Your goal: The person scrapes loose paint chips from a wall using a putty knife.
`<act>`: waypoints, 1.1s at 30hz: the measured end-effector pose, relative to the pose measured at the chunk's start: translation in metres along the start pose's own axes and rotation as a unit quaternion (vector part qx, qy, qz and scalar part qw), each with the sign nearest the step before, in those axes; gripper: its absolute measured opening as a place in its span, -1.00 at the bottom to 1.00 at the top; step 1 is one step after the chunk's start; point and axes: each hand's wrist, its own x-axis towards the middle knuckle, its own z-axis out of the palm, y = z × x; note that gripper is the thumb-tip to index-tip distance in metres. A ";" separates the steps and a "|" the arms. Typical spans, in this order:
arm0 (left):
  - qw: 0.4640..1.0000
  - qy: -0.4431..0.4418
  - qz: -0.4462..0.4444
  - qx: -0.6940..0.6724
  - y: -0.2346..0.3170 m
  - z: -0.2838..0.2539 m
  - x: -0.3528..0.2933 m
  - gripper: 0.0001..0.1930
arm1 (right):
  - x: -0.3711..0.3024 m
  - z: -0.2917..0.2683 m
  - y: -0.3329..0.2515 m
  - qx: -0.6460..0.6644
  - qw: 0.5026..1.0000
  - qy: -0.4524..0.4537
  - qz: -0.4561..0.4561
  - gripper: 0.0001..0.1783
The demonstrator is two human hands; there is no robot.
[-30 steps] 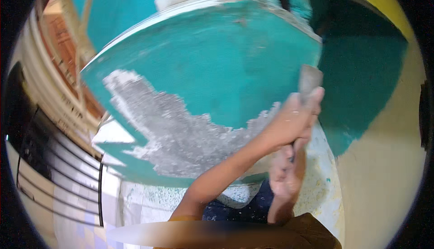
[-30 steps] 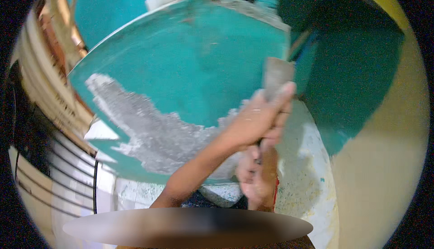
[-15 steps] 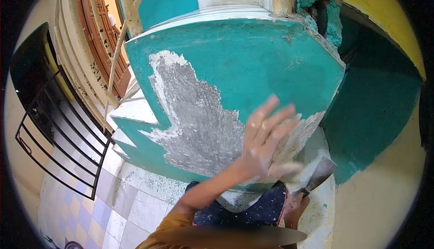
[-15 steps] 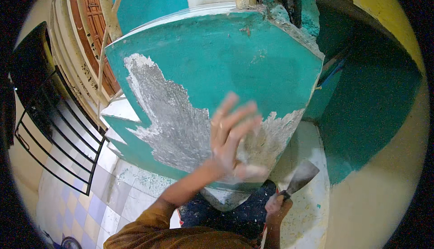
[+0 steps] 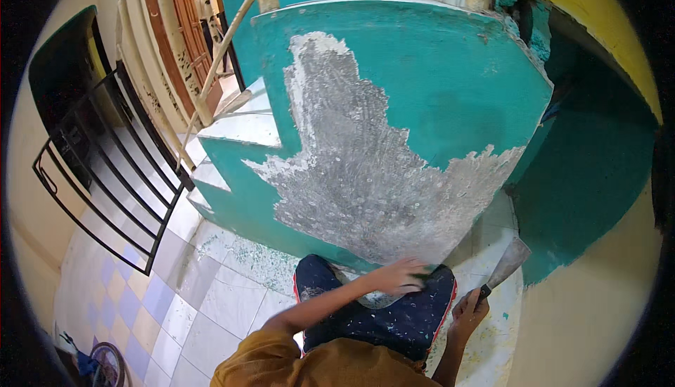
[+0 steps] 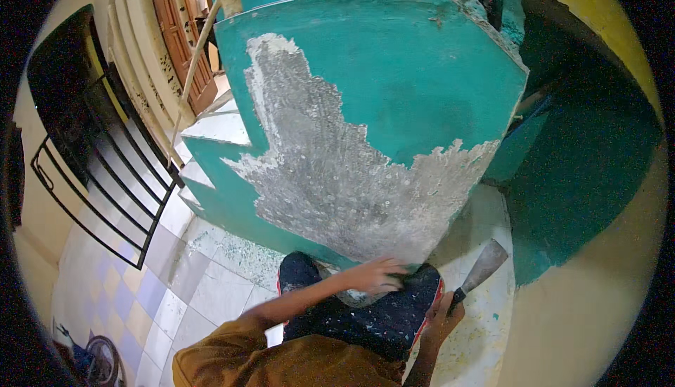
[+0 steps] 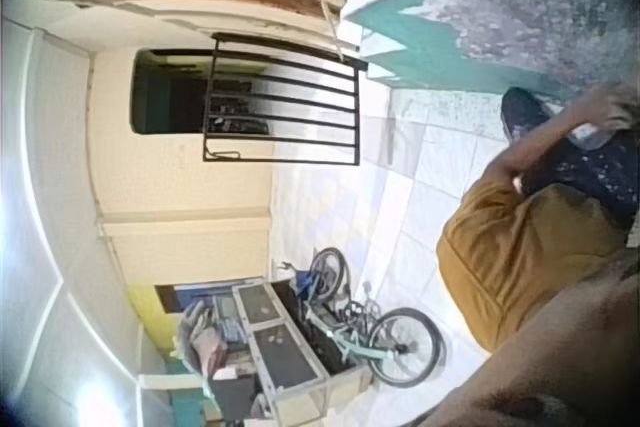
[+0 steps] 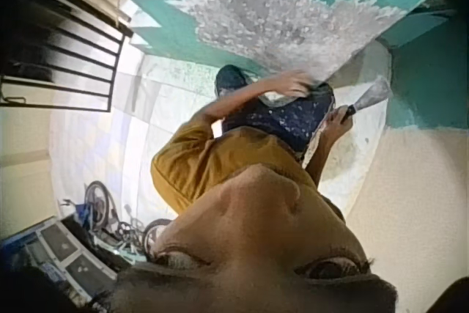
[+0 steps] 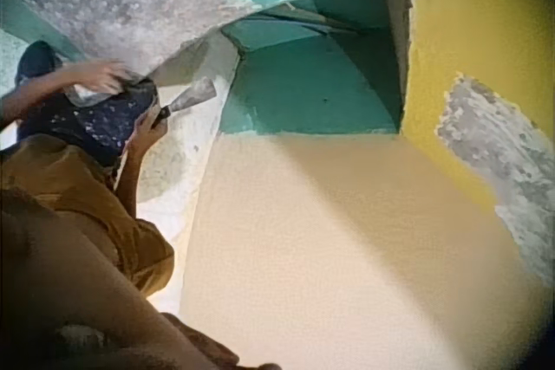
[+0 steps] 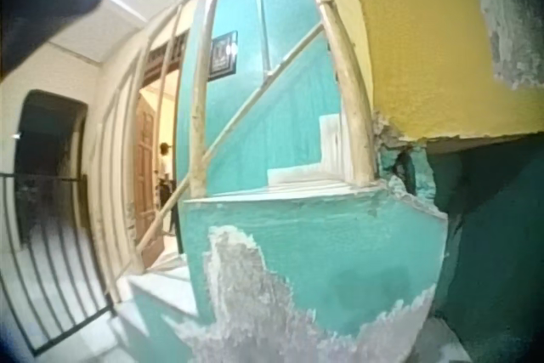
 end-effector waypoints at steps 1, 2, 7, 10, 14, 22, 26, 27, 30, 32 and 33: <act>0.996 0.031 -0.071 -0.034 0.001 0.009 -0.044 -0.74 | 0.000 0.003 0.001 0.002 1.000 -0.016 0.018 -0.63; 0.989 0.093 -0.115 -0.009 0.002 0.015 -0.094 -0.75 | -0.002 0.009 0.003 0.006 0.999 -0.035 0.037 -0.64; 0.684 0.499 -0.529 0.050 0.084 0.083 -0.362 -0.77 | 0.003 0.060 0.023 0.124 0.981 -0.135 0.069 -0.68; 0.255 0.483 -0.827 0.135 0.169 0.160 -0.469 -0.47 | 0.000 0.101 0.033 0.136 0.967 -0.214 0.014 -0.73; -0.117 0.275 -0.947 0.117 0.264 0.254 -0.536 -0.23 | -0.045 0.184 0.064 -0.121 0.860 -0.446 -0.215 -0.87; -0.185 0.232 -0.954 0.049 0.323 0.330 -0.502 -0.24 | -0.165 0.290 0.116 -0.229 0.717 -0.608 -0.252 -0.76; -0.211 0.230 -0.950 0.026 0.333 0.307 -0.507 -0.24 | -0.263 0.331 0.136 -0.218 0.685 -0.678 -0.154 -0.77; -0.218 0.233 -0.948 0.023 0.338 0.311 -0.509 -0.24 | -0.282 0.338 0.139 -0.177 0.662 -0.707 -0.176 -0.77; -0.230 0.243 -0.942 0.017 0.334 0.314 -0.509 -0.24 | -0.314 0.359 0.131 -0.084 0.578 -0.763 -0.278 -0.72; -0.234 0.236 -0.943 0.021 0.345 0.320 -0.514 -0.24 | -0.321 0.370 0.117 -0.067 0.560 -0.760 -0.324 -0.74; -0.239 0.232 -0.943 0.025 0.351 0.324 -0.515 -0.25 | -0.327 0.372 0.106 -0.104 0.555 -0.763 -0.315 -0.78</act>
